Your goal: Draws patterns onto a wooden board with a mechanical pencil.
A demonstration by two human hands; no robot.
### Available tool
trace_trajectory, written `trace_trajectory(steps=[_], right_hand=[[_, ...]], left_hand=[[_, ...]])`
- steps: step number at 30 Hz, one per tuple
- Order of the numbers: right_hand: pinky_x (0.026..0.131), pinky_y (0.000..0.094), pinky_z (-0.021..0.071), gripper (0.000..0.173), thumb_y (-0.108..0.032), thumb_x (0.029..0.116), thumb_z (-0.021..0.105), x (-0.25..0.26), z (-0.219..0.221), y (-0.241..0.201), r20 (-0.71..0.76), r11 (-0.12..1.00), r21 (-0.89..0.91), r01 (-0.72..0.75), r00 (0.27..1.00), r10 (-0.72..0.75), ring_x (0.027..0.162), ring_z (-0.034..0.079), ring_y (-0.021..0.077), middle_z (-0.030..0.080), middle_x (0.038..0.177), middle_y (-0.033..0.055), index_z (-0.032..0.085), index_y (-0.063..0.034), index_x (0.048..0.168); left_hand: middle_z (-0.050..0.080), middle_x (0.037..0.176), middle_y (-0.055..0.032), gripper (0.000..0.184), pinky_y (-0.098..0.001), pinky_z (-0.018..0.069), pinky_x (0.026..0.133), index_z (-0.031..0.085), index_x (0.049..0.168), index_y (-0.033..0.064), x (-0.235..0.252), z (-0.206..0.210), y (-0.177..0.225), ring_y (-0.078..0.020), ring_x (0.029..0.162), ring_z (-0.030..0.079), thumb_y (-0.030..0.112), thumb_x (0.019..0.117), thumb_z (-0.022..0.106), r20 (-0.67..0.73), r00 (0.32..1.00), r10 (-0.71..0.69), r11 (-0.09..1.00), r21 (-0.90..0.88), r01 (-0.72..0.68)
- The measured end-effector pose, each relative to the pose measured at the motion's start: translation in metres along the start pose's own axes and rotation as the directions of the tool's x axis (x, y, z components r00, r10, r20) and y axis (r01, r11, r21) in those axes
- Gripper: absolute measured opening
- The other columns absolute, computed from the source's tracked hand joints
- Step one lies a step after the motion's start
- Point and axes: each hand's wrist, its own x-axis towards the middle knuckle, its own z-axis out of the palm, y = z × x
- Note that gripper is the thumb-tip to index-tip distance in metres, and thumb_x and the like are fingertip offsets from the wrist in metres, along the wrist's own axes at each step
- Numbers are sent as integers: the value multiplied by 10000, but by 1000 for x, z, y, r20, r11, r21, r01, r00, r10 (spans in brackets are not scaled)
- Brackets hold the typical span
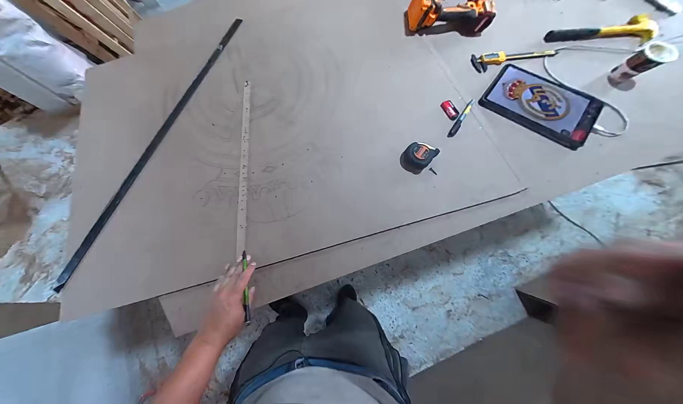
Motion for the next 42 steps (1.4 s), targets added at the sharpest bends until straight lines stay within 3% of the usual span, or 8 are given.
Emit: trace_trajectory(steps=[4, 8, 15, 17, 20, 26, 36, 42], right_hand=[[580, 254, 585, 218, -354, 1086, 519, 24, 19, 109, 1, 952, -288, -104, 994, 109, 650, 641, 70, 684, 841, -85, 684, -213, 1106], [594, 314, 592, 267, -264, 1092, 508, 94, 34, 217, 92, 930, -345, -125, 982, 166, 641, 640, 110, 670, 779, -10, 677, -59, 1071], [597, 298, 567, 328, -340, 1099, 476, 189, 104, 363, 46, 935, -297, -192, 976, 215, 645, 641, 91, 686, 801, -23, 681, -85, 1119], [607, 283, 570, 339, -359, 1103, 467, 185, 106, 369, 46, 931, -315, -184, 977, 208, 653, 643, 69, 680, 789, -48, 685, -100, 1116], [562, 245, 551, 324, -356, 1104, 465, 186, 105, 372, 18, 948, -270, -169, 983, 180, 612, 630, 46, 661, 729, -87, 691, -130, 1052], [553, 243, 547, 314, -356, 1095, 480, 187, 106, 372, 8, 942, -288, -170, 984, 180, 600, 630, 53, 671, 729, -80, 696, -141, 1020], [499, 224, 485, 337, -368, 1090, 504, 196, 104, 374, -18, 935, -283, -213, 976, 217, 549, 593, 55, 664, 689, -60, 711, -137, 958], [506, 247, 495, 357, -383, 1086, 504, 196, 105, 374, -27, 929, -302, -212, 976, 214, 544, 600, 61, 671, 680, -63, 717, -149, 920]], left_hand=[[566, 1514, -22, 490, -534, 343, 1227, 586, 1467, 176, -4, -16, -32, -215, 1434, 495, 390, 1052, 440, -86, 995, -57, 996, 66, 63], [726, 1254, -30, 429, -406, 558, 1030, 641, 1402, 137, 11, -51, -30, -156, 1159, 686, 358, 1084, 456, -200, 965, -168, 974, -187, 130], [744, 859, -99, 251, -318, 629, 656, 765, 1077, 79, 150, -39, 6, -180, 684, 705, 307, 979, 722, -14, 994, -106, 561, -826, 48], [721, 785, -69, 183, -252, 572, 548, 774, 970, 99, 178, -37, 6, -113, 587, 643, 279, 945, 763, 104, 994, -9, 521, -848, 94], [693, 764, -63, 185, -221, 532, 496, 740, 1043, 109, 215, -39, 5, -93, 546, 602, 267, 947, 742, 261, 943, 207, 509, -852, 124], [720, 842, -96, 161, -274, 616, 616, 723, 1015, 36, 282, -36, 3, -149, 688, 699, 187, 958, 723, 241, 781, 577, 399, -917, -12], [710, 820, -81, 144, -249, 581, 530, 744, 941, 66, 295, -20, 2, -139, 634, 669, 199, 901, 783, 94, 859, 504, 473, -862, -184], [703, 889, -123, 186, -268, 575, 529, 712, 1014, 70, 290, -13, 34, -166, 645, 662, 196, 893, 776, 136, 899, 417, 486, -869, -94]])
